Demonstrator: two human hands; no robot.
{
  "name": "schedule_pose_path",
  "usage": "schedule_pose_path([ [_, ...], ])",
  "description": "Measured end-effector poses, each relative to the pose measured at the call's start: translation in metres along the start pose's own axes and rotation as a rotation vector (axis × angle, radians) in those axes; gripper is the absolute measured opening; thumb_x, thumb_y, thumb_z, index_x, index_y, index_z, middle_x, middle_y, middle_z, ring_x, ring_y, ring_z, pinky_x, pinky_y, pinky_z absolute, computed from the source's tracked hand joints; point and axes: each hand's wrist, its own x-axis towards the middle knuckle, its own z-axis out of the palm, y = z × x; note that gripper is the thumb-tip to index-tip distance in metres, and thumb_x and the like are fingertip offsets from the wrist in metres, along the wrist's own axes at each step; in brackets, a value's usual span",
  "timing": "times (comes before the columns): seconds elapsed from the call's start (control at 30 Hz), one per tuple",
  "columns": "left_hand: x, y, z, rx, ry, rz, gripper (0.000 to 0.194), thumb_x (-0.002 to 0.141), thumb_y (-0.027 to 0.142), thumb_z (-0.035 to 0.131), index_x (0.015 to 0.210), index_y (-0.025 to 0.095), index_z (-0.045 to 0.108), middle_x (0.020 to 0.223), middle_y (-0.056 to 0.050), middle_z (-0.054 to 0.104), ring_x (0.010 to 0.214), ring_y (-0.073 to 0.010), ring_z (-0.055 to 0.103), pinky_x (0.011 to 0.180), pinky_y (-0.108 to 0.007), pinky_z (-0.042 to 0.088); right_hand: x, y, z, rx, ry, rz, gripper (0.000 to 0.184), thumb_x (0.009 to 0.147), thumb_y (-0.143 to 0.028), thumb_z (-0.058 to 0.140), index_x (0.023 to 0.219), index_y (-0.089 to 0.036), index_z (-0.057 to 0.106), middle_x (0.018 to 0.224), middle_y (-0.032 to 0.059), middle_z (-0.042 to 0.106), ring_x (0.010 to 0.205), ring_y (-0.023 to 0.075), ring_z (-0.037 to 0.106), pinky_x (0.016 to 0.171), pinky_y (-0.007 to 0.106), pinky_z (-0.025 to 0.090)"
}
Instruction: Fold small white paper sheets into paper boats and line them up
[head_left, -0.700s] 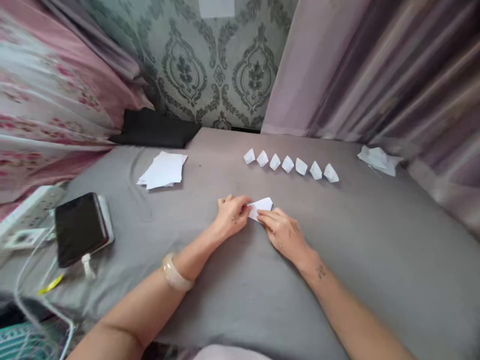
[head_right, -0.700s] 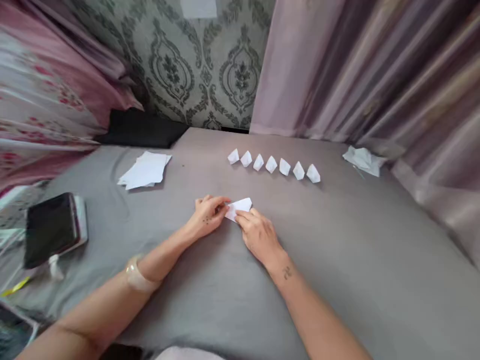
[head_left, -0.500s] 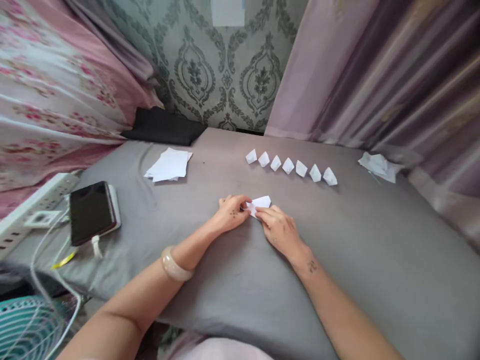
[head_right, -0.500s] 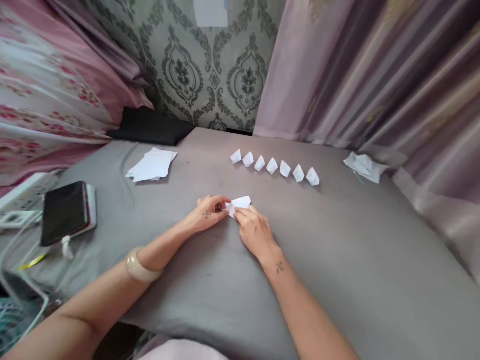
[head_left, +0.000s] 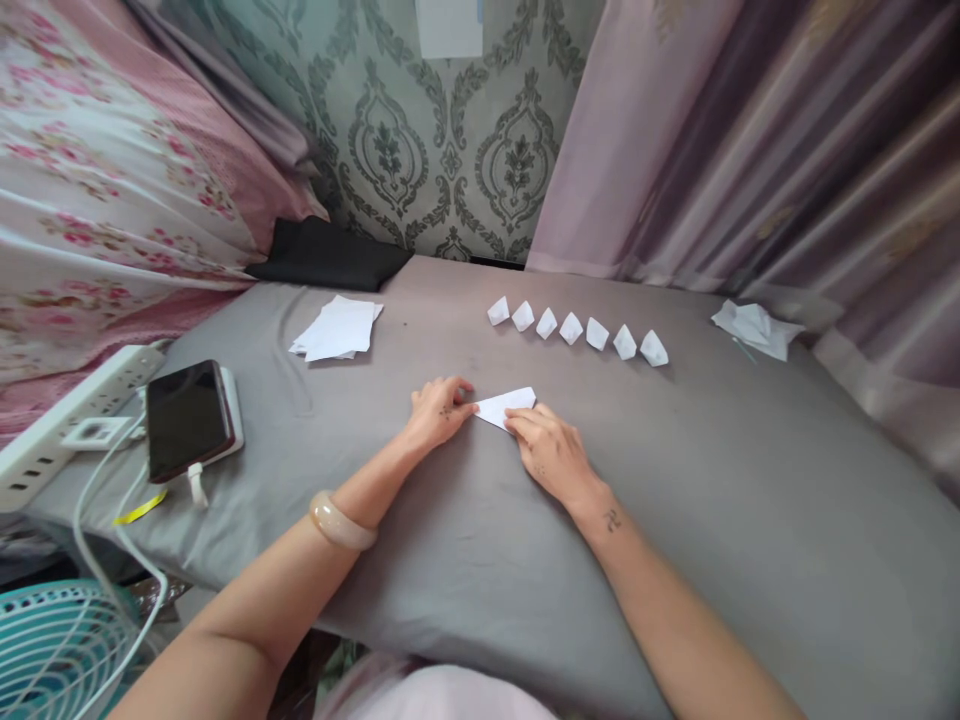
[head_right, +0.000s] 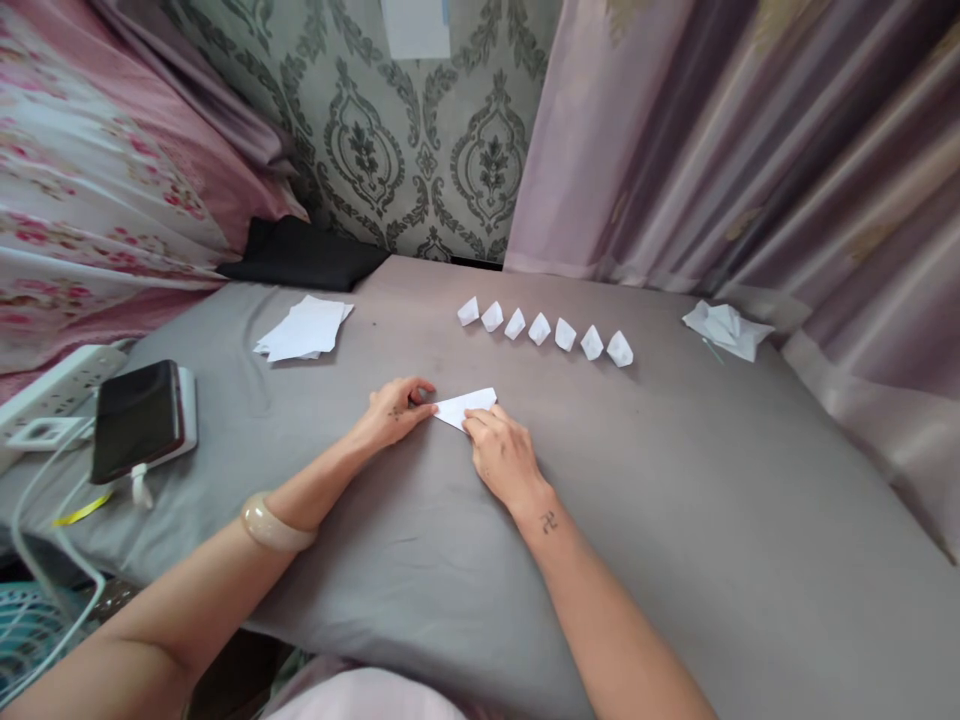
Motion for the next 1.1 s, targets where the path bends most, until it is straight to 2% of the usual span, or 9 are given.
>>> schedule_pose_path([
  [0.13, -0.025, 0.011, 0.003, 0.182, 0.145, 0.148, 0.027, 0.091, 0.027, 0.042, 0.111, 0.019, 0.059, 0.105, -0.011, 0.063, 0.100, -0.0265, 0.057, 0.083, -0.042, 0.040, 0.000, -0.001, -0.002, 0.006, -0.005, 0.004, 0.027, 0.090, -0.011, 0.046, 0.099, -0.021, 0.070, 0.113, 0.0009, 0.069, 0.098, 0.0204, 0.058, 0.074, 0.031, 0.049],
  [0.2, -0.043, 0.024, 0.012, 0.231, 0.096, 0.359, 0.033, 0.094, 0.020, 0.031, 0.116, 0.017, 0.056, 0.116, -0.012, 0.062, 0.105, -0.0243, 0.057, 0.087, -0.041, 0.042, 0.000, -0.001, -0.003, 0.009, -0.018, 0.002, 0.028, 0.090, -0.011, 0.046, 0.103, -0.021, 0.068, 0.112, 0.0018, 0.069, 0.098, 0.0205, 0.057, 0.074, 0.031, 0.049],
  [0.27, -0.059, 0.035, 0.023, 0.258, 0.058, 0.500, 0.039, 0.095, 0.025, 0.032, 0.129, 0.010, 0.046, 0.131, -0.016, 0.055, 0.123, -0.0248, 0.049, 0.099, -0.040, 0.038, 0.000, -0.001, -0.004, 0.010, -0.033, 0.003, 0.029, 0.090, -0.012, 0.046, 0.108, -0.022, 0.067, 0.111, 0.0023, 0.069, 0.095, 0.0206, 0.057, 0.074, 0.031, 0.049],
  [0.4, -0.070, 0.040, 0.038, 0.340, 0.054, 0.479, 0.054, 0.095, 0.037, 0.035, 0.135, 0.000, 0.037, 0.139, -0.021, 0.047, 0.132, -0.0289, 0.041, 0.108, -0.043, 0.032, 0.001, -0.001, -0.004, 0.028, -0.041, 0.012, 0.029, 0.092, -0.014, 0.044, 0.109, -0.023, 0.066, 0.112, 0.0014, 0.068, 0.097, 0.0205, 0.057, 0.078, 0.030, 0.048],
  [0.73, -0.069, 0.029, 0.029, 0.390, 0.166, 0.400, 0.044, 0.096, 0.037, 0.033, 0.127, 0.012, 0.053, 0.134, -0.016, 0.053, 0.124, -0.0280, 0.050, 0.103, -0.044, 0.040, -0.002, -0.002, -0.001, 0.019, -0.016, 0.019, 0.027, 0.093, -0.016, 0.044, 0.106, -0.022, 0.067, 0.115, 0.0018, 0.068, 0.100, 0.0192, 0.057, 0.079, 0.029, 0.048],
  [0.83, -0.062, 0.026, 0.017, 0.375, 0.157, 0.343, 0.040, 0.097, 0.035, 0.032, 0.118, 0.014, 0.059, 0.128, -0.015, 0.058, 0.116, -0.0273, 0.055, 0.096, -0.041, 0.044, -0.001, -0.002, -0.001, 0.020, -0.016, 0.033, 0.027, 0.092, -0.016, 0.045, 0.104, -0.023, 0.068, 0.114, 0.0020, 0.068, 0.100, 0.0195, 0.057, 0.077, 0.030, 0.048],
  [0.97, -0.042, 0.023, 0.003, 0.256, 0.056, 0.245, 0.039, 0.095, 0.036, 0.033, 0.083, 0.018, 0.066, 0.102, -0.010, 0.066, 0.094, -0.0239, 0.060, 0.074, -0.033, 0.048, -0.001, 0.000, -0.002, 0.088, -0.029, 0.069, 0.026, 0.092, -0.019, 0.047, 0.103, -0.025, 0.069, 0.116, 0.0003, 0.067, 0.101, 0.0195, 0.057, 0.073, 0.030, 0.049],
  [1.07, -0.025, 0.020, 0.002, 0.144, 0.095, 0.167, 0.022, 0.088, 0.035, 0.051, 0.095, 0.018, 0.064, 0.096, -0.009, 0.064, 0.094, -0.0243, 0.056, 0.078, -0.034, 0.046, -0.001, 0.003, -0.002, 0.153, -0.029, 0.081, 0.023, 0.091, -0.022, 0.050, 0.102, -0.026, 0.070, 0.115, 0.0009, 0.067, 0.101, 0.0194, 0.056, 0.076, 0.031, 0.050],
  [1.1, -0.020, 0.018, 0.004, 0.105, 0.098, 0.147, 0.023, 0.085, 0.033, 0.056, 0.100, 0.017, 0.063, 0.096, -0.010, 0.063, 0.094, -0.0240, 0.056, 0.081, -0.034, 0.045, -0.001, 0.005, -0.002, 0.171, -0.031, 0.077, 0.023, 0.091, -0.021, 0.051, 0.101, -0.026, 0.071, 0.115, 0.0014, 0.067, 0.100, 0.0193, 0.056, 0.079, 0.032, 0.050],
])
